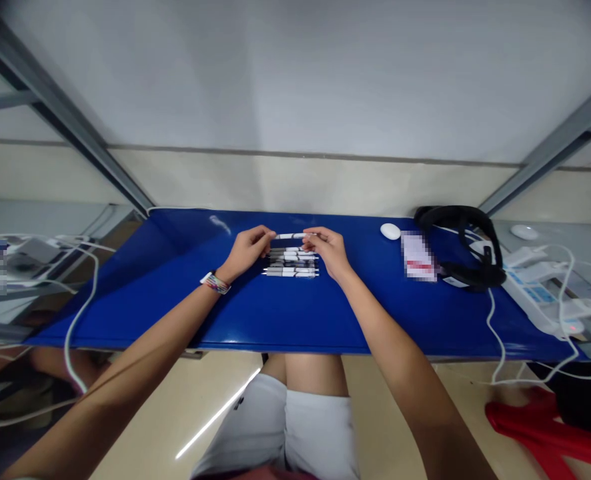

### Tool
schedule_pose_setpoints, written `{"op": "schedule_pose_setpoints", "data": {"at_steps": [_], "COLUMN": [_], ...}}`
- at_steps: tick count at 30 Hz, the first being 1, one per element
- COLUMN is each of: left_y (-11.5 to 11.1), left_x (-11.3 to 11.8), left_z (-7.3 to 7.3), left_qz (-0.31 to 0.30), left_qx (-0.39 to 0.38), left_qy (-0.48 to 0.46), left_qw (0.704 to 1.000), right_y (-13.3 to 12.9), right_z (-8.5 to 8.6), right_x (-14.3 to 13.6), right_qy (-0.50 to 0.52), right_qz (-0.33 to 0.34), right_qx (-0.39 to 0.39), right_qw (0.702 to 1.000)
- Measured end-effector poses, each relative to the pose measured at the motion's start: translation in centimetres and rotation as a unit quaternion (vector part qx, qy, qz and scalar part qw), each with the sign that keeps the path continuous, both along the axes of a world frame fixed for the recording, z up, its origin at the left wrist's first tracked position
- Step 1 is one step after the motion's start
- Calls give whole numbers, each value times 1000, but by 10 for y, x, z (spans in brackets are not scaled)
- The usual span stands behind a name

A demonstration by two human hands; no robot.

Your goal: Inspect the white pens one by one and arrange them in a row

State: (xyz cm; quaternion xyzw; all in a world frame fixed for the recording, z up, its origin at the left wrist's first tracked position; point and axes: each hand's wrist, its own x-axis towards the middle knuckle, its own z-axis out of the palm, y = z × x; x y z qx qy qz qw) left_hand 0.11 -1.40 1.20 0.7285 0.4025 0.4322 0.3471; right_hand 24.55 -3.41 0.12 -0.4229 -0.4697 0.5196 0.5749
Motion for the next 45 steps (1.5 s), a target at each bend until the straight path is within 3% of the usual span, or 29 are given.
{"op": "schedule_pose_setpoints", "data": {"at_steps": [3,6,13,18,22,28,37,42,45], "left_y": [-2,-2,-1,1,2,6,10,13,12], "left_x": [0,0,-5,-4,-3,-3,-2,-3,-4], "left_z": [-1,1,1,0,-1,-2,-5,-10,-9], "left_qz": [-3,-8,-11,3,-1,-28,-18,18,0], "left_qx": [103,140,57,5,23,-13,7,11,-3], "left_qy": [68,74,65,-3,-34,-54,-52,-40,-55], "left_qw": [992,987,996,1000,999,998,998,999,998], "right_y": [0,-1,-1,-1,0,1,2,2,1], "right_z": [1,3,4,4,4,3,2,3,4], "right_x": [1,2,2,0,1,3,5,5,4], "right_qy": [12,25,-22,-29,2,14,18,40,44], "right_qz": [-10,-6,-3,5,-13,-13,-23,-20,-22], "right_qx": [-22,-23,20,43,26,22,13,0,-7], "right_qw": [1000,999,1000,999,1000,1000,999,999,999]}}
